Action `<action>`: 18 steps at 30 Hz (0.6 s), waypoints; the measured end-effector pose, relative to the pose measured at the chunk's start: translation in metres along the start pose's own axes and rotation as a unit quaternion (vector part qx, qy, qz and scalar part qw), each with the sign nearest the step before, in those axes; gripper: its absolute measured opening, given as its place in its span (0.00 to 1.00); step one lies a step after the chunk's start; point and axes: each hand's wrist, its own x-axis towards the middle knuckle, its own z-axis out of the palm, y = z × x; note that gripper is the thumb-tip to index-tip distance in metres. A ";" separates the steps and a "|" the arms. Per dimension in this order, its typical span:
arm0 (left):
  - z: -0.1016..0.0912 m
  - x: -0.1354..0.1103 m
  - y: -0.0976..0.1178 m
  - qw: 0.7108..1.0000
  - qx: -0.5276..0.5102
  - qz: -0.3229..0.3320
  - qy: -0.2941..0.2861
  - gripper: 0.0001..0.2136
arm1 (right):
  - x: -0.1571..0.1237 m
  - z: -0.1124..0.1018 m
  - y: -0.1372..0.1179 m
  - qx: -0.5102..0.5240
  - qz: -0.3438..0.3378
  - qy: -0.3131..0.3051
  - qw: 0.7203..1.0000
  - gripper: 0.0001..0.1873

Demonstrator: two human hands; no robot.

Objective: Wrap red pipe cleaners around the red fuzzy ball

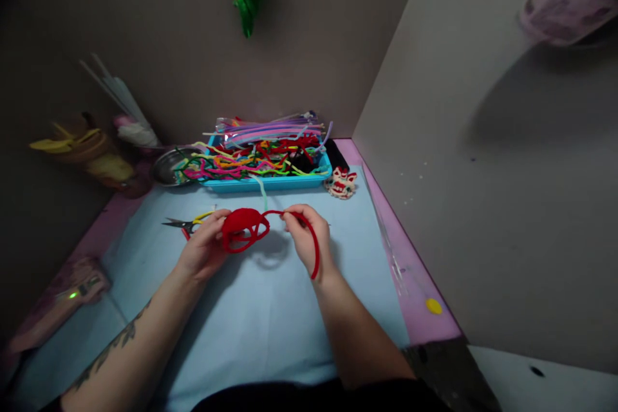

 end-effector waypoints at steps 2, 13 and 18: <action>0.001 -0.001 0.001 1.000 -0.010 -0.004 -0.001 0.14 | -0.002 -0.001 -0.001 -0.070 -0.047 0.037 0.996 0.07; -0.004 0.010 0.000 0.975 0.014 0.176 0.135 0.15 | 0.028 -0.031 0.022 -0.183 -0.054 0.067 0.979 0.17; 0.002 -0.003 -0.003 0.950 0.174 0.233 0.117 0.14 | -0.004 0.000 -0.003 0.022 -0.004 -0.114 0.993 0.07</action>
